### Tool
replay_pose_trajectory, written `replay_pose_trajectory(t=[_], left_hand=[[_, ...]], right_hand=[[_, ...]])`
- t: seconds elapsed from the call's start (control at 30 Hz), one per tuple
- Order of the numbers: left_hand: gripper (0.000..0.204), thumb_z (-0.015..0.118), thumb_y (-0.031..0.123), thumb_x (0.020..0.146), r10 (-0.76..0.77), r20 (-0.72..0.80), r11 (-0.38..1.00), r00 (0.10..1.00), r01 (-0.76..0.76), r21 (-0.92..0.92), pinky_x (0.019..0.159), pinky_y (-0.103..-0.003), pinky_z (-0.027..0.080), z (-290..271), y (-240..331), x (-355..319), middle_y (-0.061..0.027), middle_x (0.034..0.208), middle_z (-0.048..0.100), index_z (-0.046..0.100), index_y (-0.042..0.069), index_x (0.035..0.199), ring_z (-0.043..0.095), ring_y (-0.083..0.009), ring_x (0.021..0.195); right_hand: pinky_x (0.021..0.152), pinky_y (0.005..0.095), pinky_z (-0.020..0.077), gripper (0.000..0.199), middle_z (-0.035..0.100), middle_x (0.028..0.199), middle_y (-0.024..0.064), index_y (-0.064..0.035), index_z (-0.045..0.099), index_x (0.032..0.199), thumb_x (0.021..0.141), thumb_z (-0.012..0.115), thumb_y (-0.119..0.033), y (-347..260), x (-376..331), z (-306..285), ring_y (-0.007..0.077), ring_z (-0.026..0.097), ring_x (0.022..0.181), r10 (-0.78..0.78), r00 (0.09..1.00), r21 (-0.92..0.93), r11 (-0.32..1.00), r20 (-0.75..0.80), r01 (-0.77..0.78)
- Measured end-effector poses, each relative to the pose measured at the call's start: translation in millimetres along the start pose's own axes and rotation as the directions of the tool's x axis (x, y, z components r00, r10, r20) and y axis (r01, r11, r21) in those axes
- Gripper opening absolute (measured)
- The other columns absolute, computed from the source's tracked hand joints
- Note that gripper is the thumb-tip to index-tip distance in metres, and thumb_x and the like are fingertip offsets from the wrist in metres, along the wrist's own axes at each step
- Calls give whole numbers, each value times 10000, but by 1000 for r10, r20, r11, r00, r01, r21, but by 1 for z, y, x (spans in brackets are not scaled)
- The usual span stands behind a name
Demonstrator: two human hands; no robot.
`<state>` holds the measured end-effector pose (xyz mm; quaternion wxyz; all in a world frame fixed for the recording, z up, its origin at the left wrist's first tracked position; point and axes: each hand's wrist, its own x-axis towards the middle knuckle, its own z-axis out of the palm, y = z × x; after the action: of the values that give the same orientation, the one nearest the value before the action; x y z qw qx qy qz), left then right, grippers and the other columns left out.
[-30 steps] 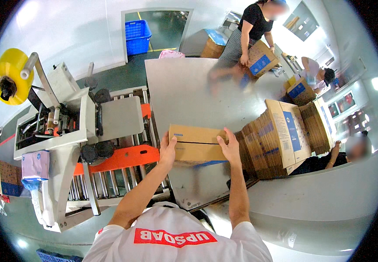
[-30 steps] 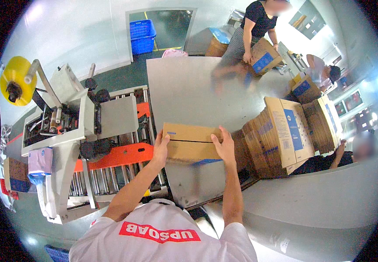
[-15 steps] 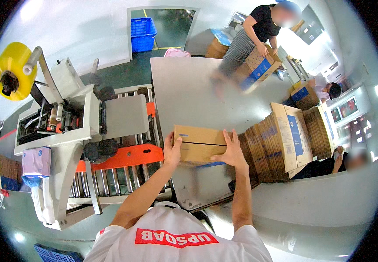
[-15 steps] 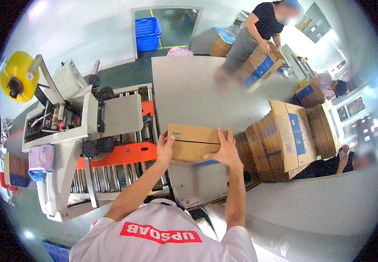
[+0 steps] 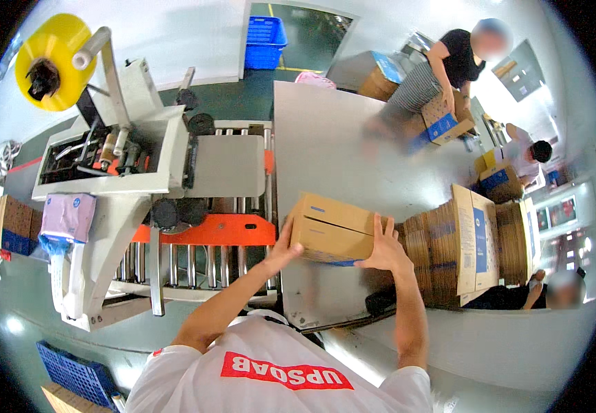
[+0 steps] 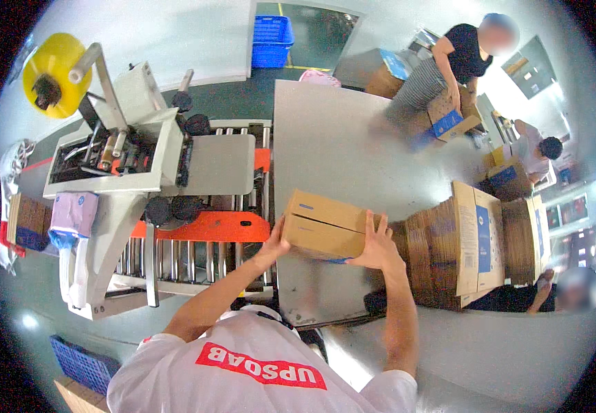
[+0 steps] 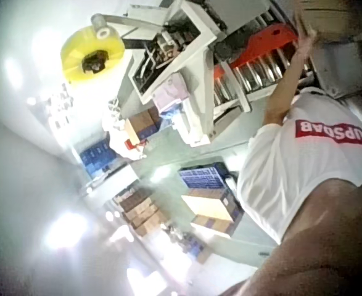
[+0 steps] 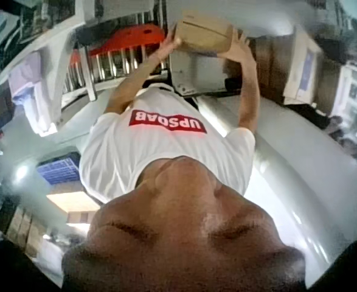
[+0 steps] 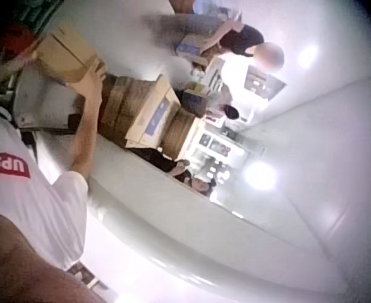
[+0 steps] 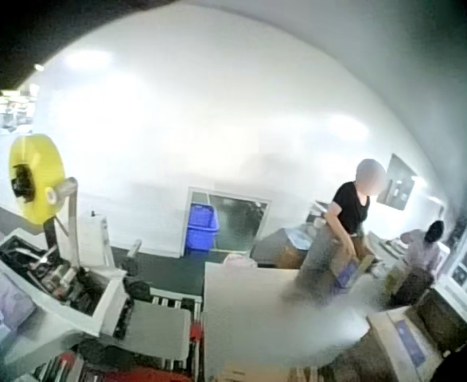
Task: The person packs items into cardboard boxes and places the boxes onto a conveyor belt.
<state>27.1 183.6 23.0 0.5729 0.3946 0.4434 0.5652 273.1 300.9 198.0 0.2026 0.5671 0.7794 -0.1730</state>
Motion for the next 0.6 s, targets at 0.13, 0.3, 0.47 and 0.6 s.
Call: replay_pose_trajectory(t=[0.13, 0.3, 0.47, 0.6], left_hand=[[1239, 838, 398, 797, 75, -36, 997, 997, -76, -17, 1226, -441, 167, -1, -55, -5, -196, 1632, 108, -33, -25, 1571, 119, -309, 1517], [1125, 769, 175, 878, 182, -37, 980, 983, -178, 89, 1206, -443, 234, -1, -82, 6, -140, 1592, 238, -105, 36, 1573, 225, -253, 1479], [1097, 763, 162, 878, 221, -102, 965, 970, -203, 166, 1202, -444, 243, 2, -80, 22, -162, 1582, 245, -75, 23, 1573, 226, -267, 1478], [1057, 757, 182, 882, 255, -166, 955, 953, -221, 197, 1200, -418, 246, -2, -66, 55, -184, 1577, 246, -22, -1, 1573, 240, -280, 1469]], right_hand=[[1093, 634, 386, 1454, 5, 1610, 295, -142, -62, 1595, 563, 932, -387, 5, 1, 5, 618, 251, 1382, -119, 992, -41, 992, -39, 118], [1061, 618, 405, 1366, 60, 1578, 320, -101, 16, 1590, 603, 917, -380, 19, 6, 25, 600, 272, 1358, -316, 910, -182, 944, -268, 274], [1050, 621, 418, 1357, 36, 1610, 275, -126, 16, 1595, 622, 901, -458, 18, 23, 12, 592, 294, 1349, -286, 932, -235, 943, -221, 234], [1063, 617, 418, 1299, 11, 1640, 236, -191, 29, 1606, 665, 871, -495, 17, 55, -6, 594, 317, 1341, -271, 939, -234, 947, -210, 221]])
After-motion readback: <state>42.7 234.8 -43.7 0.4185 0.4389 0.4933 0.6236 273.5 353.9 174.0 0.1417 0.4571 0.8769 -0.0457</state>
